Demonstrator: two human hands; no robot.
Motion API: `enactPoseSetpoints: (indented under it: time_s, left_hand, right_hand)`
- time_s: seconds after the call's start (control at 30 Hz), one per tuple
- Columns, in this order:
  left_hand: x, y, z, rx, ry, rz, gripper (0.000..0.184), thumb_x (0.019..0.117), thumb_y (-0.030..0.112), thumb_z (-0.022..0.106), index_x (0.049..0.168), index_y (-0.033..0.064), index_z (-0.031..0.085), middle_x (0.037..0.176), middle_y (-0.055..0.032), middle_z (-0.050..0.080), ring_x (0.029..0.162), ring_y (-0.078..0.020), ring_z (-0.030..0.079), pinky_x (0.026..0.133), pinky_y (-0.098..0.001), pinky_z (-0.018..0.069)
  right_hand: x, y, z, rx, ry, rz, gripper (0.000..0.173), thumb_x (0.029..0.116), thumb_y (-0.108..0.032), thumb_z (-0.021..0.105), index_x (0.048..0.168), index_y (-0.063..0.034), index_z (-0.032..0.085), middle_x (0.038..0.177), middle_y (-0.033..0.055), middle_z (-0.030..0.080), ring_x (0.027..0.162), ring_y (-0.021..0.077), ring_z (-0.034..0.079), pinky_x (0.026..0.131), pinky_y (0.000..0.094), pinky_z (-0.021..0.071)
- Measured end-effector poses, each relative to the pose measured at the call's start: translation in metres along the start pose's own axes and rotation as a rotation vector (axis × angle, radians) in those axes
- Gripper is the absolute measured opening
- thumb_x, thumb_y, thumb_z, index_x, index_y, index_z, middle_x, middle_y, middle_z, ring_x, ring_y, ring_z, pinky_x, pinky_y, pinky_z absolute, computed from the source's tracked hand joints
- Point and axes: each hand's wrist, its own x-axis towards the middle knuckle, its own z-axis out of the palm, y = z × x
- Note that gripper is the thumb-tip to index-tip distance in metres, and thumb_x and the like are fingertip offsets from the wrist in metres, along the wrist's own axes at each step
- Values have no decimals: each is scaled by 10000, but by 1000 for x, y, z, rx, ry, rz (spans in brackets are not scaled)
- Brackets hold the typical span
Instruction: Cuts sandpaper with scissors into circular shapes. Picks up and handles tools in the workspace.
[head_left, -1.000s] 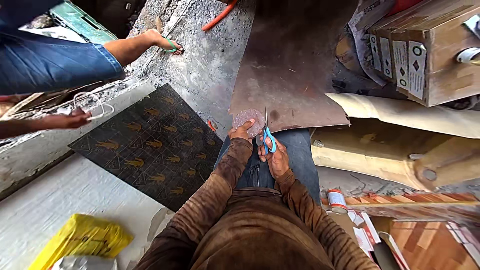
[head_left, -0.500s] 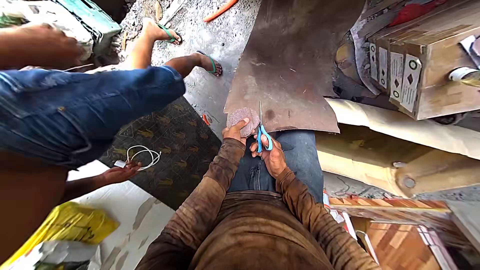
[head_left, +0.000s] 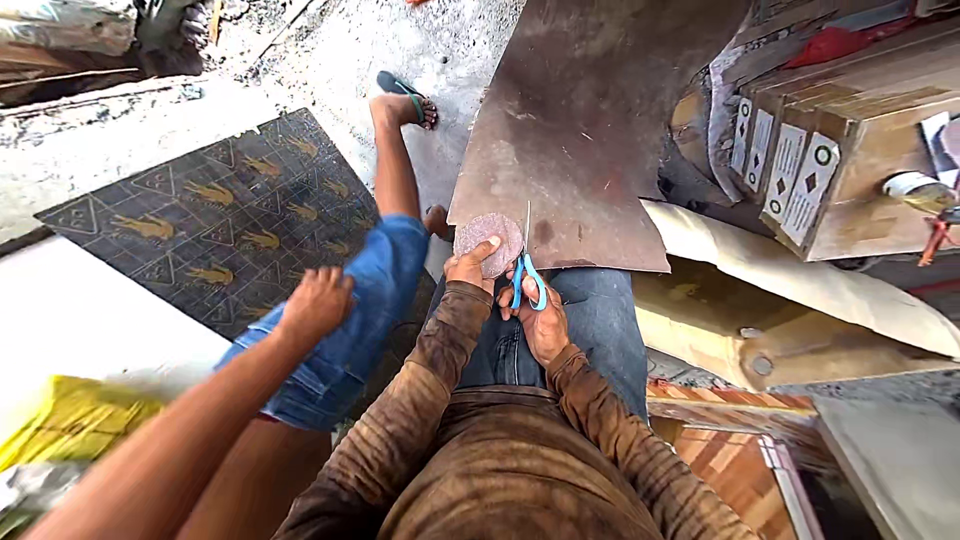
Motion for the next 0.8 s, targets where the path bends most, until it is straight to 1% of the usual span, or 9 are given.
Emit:
enactPoseSetpoints:
  time_s: [0.1,0.23,0.33,0.47,0.5,0.57,0.63,0.7,0.8]
  left_hand:
    - [-3,0,3,-12,-5,-9,367,881,-61,704,1219,-36,563,982,-222,672,763,-296,684,645,-450,607]
    - [-3,2,2,-4,9,-33,390,887,-55,705,1246,-30,555,1015,-225,669,790,-303,687,662,-454,607]
    - [-2,4,2,-5,24,-39,383,881,-56,711,1234,-36,563,1003,-233,669,777,-305,685,652,-453,606]
    - [-3,11,3,43,22,-11,396,877,-62,714,1244,-35,567,1031,-226,675,822,-312,695,690,-472,610]
    - [-1,11,2,56,29,2,406,865,-64,728,1239,-39,571,1023,-230,679,814,-318,698,684,-478,612]
    - [4,12,3,70,50,21,391,840,-69,754,1193,-58,588,983,-238,689,782,-326,702,662,-486,615]
    - [5,15,3,90,50,24,398,830,-76,765,1188,-68,592,983,-248,693,785,-342,708,666,-508,617]
    - [5,21,5,127,43,28,368,830,-71,772,1158,-71,604,942,-236,703,734,-326,712,627,-485,620]
    - [7,25,3,151,41,33,350,824,-67,780,1131,-71,611,896,-225,706,665,-299,700,568,-443,610]
  right_hand:
    - [-2,-4,5,-20,34,-5,376,1054,-288,427,1191,43,542,758,43,677,646,132,666,608,268,577]
    - [-3,-3,10,-47,71,-5,352,1037,-282,468,1166,34,556,721,11,645,627,112,643,596,265,565]
    - [-3,-3,13,-42,80,-12,335,1042,-272,480,1164,30,561,714,11,634,614,110,634,586,259,560]
    - [-2,-3,16,-48,104,-12,275,1036,-197,482,1145,41,567,697,16,612,587,116,610,568,262,548]
    - [-2,-3,17,-50,109,-7,269,1037,-187,478,1141,44,567,693,20,608,585,119,606,567,264,546]
    - [-1,-3,18,-50,121,3,265,1035,-175,474,1138,50,568,689,25,610,588,120,613,570,263,552]
    - [2,-2,18,-41,116,9,263,1035,-174,471,1139,47,567,695,27,612,599,123,622,584,270,562]
    - [5,-4,15,-33,90,14,278,1035,-198,465,1144,40,560,703,29,618,615,132,637,606,283,577]
    - [7,-6,11,-40,75,16,326,1022,-253,489,1125,41,587,718,50,657,643,153,664,644,302,588]
